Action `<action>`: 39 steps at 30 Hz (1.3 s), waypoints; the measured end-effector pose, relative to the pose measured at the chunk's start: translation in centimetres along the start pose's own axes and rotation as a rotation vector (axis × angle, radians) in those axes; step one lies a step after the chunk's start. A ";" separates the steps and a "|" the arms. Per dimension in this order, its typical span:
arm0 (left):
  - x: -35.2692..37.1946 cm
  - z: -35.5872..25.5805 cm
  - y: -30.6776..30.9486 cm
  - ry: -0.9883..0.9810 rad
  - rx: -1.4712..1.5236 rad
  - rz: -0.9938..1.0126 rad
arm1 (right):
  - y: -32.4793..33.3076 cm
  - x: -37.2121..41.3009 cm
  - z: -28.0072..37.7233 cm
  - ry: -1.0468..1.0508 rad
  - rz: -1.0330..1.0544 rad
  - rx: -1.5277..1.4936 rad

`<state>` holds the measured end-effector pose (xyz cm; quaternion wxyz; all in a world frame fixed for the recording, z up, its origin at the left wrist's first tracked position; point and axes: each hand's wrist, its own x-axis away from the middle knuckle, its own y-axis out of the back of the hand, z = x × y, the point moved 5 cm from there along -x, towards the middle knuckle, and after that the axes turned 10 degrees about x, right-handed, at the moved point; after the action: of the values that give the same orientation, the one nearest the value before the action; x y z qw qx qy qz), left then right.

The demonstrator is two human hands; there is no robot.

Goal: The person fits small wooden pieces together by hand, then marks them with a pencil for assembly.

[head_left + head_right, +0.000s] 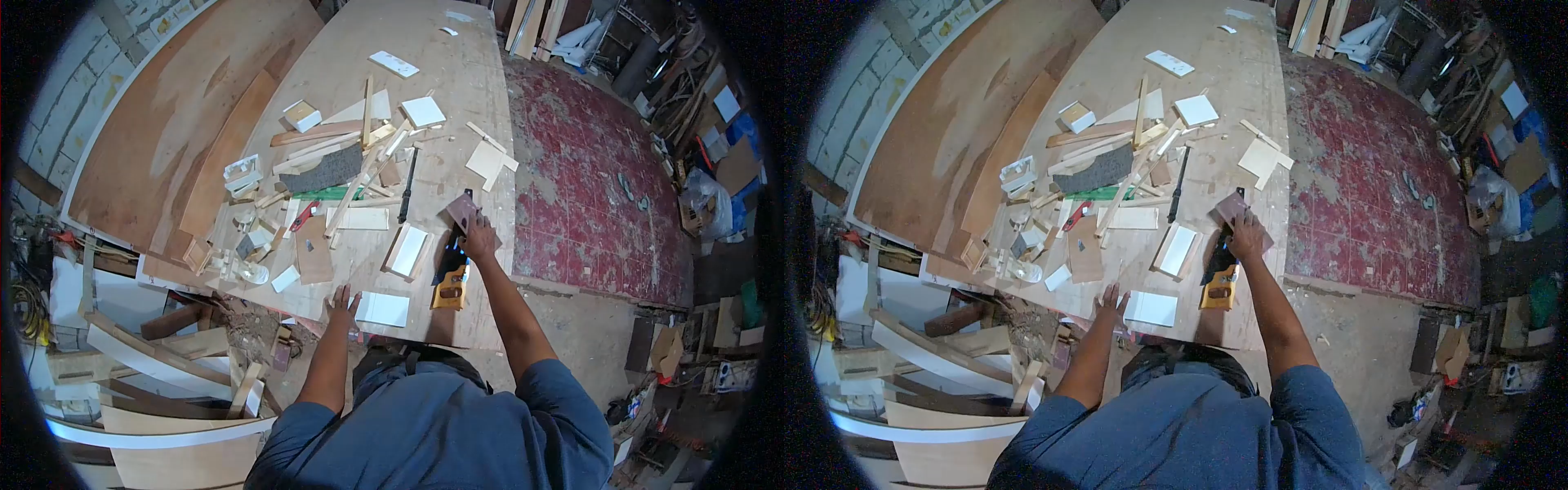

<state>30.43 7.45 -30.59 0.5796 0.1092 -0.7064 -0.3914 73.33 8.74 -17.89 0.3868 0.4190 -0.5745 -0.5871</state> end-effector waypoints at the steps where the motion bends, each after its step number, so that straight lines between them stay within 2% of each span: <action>1: 0.0 0.1 -0.2 0.002 0.005 0.013 | -1.5 0.9 0.0 0.005 0.013 0.000; 3: -0.2 0.2 -0.3 -0.026 0.000 -0.045 | -4.0 3.6 0.3 0.020 -0.042 -0.068; 4: -0.1 0.2 -0.3 -0.029 -0.004 -0.060 | -3.5 5.6 0.7 0.051 -0.206 -0.106; 5: -0.2 0.3 -0.3 -0.027 -0.005 -0.045 | -3.7 7.3 0.7 0.050 -0.192 -0.110; 7: 0.0 0.2 0.1 -0.036 0.008 -0.008 | -6.3 10.2 -0.8 -0.124 0.230 -0.359; 8: 0.1 0.3 0.1 -0.036 0.006 -0.002 | -6.6 11.7 -1.2 -0.126 0.236 -0.361; 10: -0.2 0.4 0.1 -0.052 0.000 0.007 | -7.5 14.4 -3.1 -0.287 0.193 -0.347; 15: 0.2 0.3 0.3 -0.068 0.009 0.005 | -8.5 17.7 -4.6 -0.346 0.214 -0.278; 18: 0.8 0.1 0.7 -0.067 0.005 0.027 | -9.9 18.5 -4.4 -0.310 0.254 -0.260; 20: 0.6 0.1 0.9 -0.064 0.002 0.036 | -10.3 18.2 -4.0 -0.240 0.235 -0.068; 24: 0.7 0.4 0.7 -0.092 0.018 0.047 | -11.1 17.9 -3.8 -0.250 0.253 -0.078; 26: 0.2 0.5 0.4 -0.104 0.030 0.044 | -11.1 18.1 -4.0 -0.217 0.140 -0.072; 32: 0.0 0.6 0.6 -0.120 0.075 0.107 | -9.4 18.4 -3.3 -0.347 0.221 -0.130; 35: 0.9 0.1 1.8 -0.095 0.057 0.167 | -12.7 19.1 -3.4 -0.371 0.257 -0.148; 39: 1.1 0.1 2.3 -0.090 0.051 0.225 | -10.3 19.4 -2.4 -0.395 0.266 -0.208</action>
<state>30.67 8.31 -28.21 0.5845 0.0263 -0.7493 -0.3102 69.05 -9.80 -29.12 0.3819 0.1749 -0.6257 -0.6573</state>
